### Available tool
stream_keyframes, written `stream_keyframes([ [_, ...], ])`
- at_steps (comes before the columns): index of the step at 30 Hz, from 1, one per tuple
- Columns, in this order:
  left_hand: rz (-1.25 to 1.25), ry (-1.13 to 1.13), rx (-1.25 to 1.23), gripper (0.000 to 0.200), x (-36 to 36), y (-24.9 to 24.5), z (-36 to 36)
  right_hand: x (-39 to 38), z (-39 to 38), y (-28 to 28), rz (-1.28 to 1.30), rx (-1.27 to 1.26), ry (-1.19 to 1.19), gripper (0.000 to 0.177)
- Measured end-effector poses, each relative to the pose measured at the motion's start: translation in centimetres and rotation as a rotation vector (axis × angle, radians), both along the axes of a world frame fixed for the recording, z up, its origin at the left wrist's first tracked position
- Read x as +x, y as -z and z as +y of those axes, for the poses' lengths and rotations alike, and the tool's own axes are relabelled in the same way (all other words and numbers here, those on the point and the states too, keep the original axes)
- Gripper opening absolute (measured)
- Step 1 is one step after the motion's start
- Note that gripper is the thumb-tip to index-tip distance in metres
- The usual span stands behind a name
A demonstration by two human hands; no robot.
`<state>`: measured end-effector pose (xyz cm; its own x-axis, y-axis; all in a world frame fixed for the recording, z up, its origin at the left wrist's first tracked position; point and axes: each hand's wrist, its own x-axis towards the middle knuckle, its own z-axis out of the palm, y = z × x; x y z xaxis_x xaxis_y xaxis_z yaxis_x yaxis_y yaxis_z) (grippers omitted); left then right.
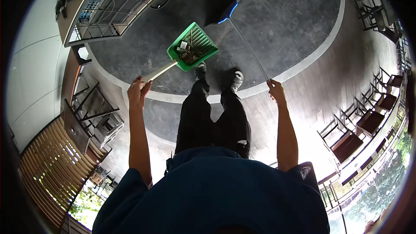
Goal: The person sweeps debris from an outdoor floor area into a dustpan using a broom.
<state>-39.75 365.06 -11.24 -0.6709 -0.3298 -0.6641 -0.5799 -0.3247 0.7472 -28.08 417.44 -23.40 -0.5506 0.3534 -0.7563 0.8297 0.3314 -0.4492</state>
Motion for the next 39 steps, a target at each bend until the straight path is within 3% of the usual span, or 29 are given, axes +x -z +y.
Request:
stream_keyframes([
  [4,-0.005,0.034,0.053,0.029,-2.0,0.1,-0.7,4.2,0.1,-0.7,-0.059,0.018,0.014,0.046],
  [10,-0.032,0.027,0.087,0.031,-3.6,0.2,-3.5,10.7,-2.9,-6.1,-0.186,0.068,0.125,0.043],
  [16,-0.044,0.123,0.026,0.031,-5.8,1.7,-3.6,10.2,-3.0,-11.4,-0.216,0.107,0.156,0.04],
  [23,-0.072,0.229,-0.081,0.027,-7.7,3.6,-2.9,2.8,1.5,-18.9,-0.108,0.536,-0.177,0.037],
  [24,-0.074,0.231,-0.097,0.026,-8.0,4.0,-2.8,1.7,1.9,-19.4,-0.002,0.649,-0.287,0.036],
  [28,-0.071,0.234,-0.14,0.025,-8.5,5.2,-2.6,-2.9,2.0,-19.4,0.167,0.883,-0.578,0.03],
  [31,-0.072,0.235,-0.158,0.026,-9.1,6.1,-2.1,-5.5,1.9,-16.5,0.115,1.01,-0.765,0.024],
  [35,-0.112,0.26,-0.216,0.027,-8.9,8.0,-2.5,-6.5,0.1,-13.6,0.002,0.963,-0.847,0.023],
  [39,-0.124,0.311,-0.241,0.027,-9.1,10.6,-2.4,-5.5,-2.3,-12.7,0.054,0.923,-0.932,0.022],
])
